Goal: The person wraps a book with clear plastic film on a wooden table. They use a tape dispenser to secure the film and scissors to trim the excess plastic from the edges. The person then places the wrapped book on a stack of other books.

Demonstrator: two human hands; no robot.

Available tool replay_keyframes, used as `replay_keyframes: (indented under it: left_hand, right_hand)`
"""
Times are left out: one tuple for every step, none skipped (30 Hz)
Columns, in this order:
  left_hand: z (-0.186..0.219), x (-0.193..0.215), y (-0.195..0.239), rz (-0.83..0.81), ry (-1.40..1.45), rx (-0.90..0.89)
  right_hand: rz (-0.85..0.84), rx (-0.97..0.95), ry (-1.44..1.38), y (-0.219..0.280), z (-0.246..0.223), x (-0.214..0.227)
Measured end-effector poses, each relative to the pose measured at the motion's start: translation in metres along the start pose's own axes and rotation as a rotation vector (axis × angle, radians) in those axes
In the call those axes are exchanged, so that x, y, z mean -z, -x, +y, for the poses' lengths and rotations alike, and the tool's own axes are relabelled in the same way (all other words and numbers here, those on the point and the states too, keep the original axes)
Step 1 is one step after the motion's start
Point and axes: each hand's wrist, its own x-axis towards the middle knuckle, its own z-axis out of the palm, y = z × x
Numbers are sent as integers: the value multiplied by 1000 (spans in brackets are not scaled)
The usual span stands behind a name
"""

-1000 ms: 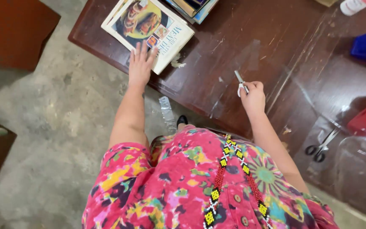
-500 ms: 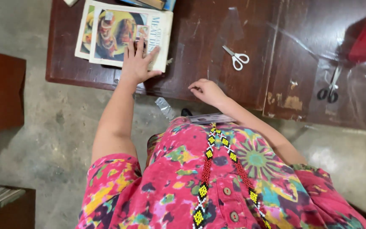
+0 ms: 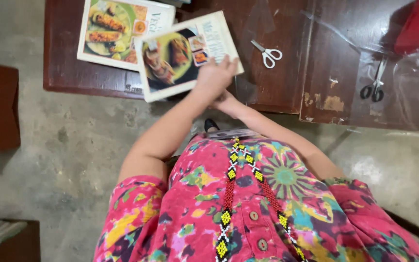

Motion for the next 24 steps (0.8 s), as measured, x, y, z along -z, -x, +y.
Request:
replay_keyframes:
  left_hand:
    - [16, 20, -12, -89, 177, 2]
    - [34, 40, -22, -183, 354, -4]
    - [39, 32, -25, -187, 355, -36]
    - [46, 24, -27, -134, 507, 9]
    - [54, 15, -30, -85, 659, 55]
    - [55, 14, -29, -95, 664, 19]
    - [55, 12, -29, 88, 741, 87]
    - [55, 11, -29, 271, 819, 159]
    - [56, 8, -33, 258, 830, 128]
    - [59, 5, -34, 372, 824, 190]
    - [62, 2, -37, 486, 818, 252]
    - [73, -17, -39, 477, 826, 238]
    - [84, -36, -41, 531, 856, 320]
    - [95, -54, -43, 588, 880, 407]
    - [115, -61, -51, 582, 885, 398]
    - [137, -68, -59, 496, 896, 401]
    - [160, -76, -68, 410, 906, 402]
    - [184, -86, -79, 409, 915, 397]
    - [209, -96, -89, 255, 792, 285]
    - [241, -106, -98, 103, 674, 181]
    - [271, -115, -111, 102, 691, 185]
    - [294, -124, -133, 33, 677, 71]
    - [318, -133, -156, -35, 659, -42]
    - [347, -142, -170, -35, 663, -39]
  right_hand:
    - [49, 25, -168, 2, -5, 2]
    - [106, 54, -339, 5, -10, 5]
    - [136, 61, -348, 12, -21, 11]
    - [240, 13, -594, 22, -32, 19]
    - [341, -30, -842, 33, -42, 27]
    - [374, -15, -853, 44, -41, 41]
    - [418, 6, -894, 55, -40, 56]
    - [460, 26, -935, 67, -39, 69]
    - [491, 39, -946, 83, -42, 86]
    - [563, 101, -835, 102, -45, 101]
    - [634, 158, -721, 121, -47, 117]
    - [651, 161, -725, 139, -33, 137]
    - [813, 271, -582, 158, -19, 157]
    - [963, 379, -430, 176, -4, 178]
    - [974, 379, -432, 198, 0, 196]
    - [1077, 420, -430, 221, 5, 216]
    - [1179, 461, -427, 244, 10, 237]
    - [1187, 460, -420, 269, 16, 252]
    - [1243, 468, -423, 293, 22, 267]
    - [1293, 466, -417, 323, 26, 284]
    - [1297, 457, -401, 354, 30, 296]
    - [1347, 461, -391, 376, 31, 314]
    - [1397, 465, -380, 397, 32, 332]
    - [1395, 463, -376, 421, 37, 343]
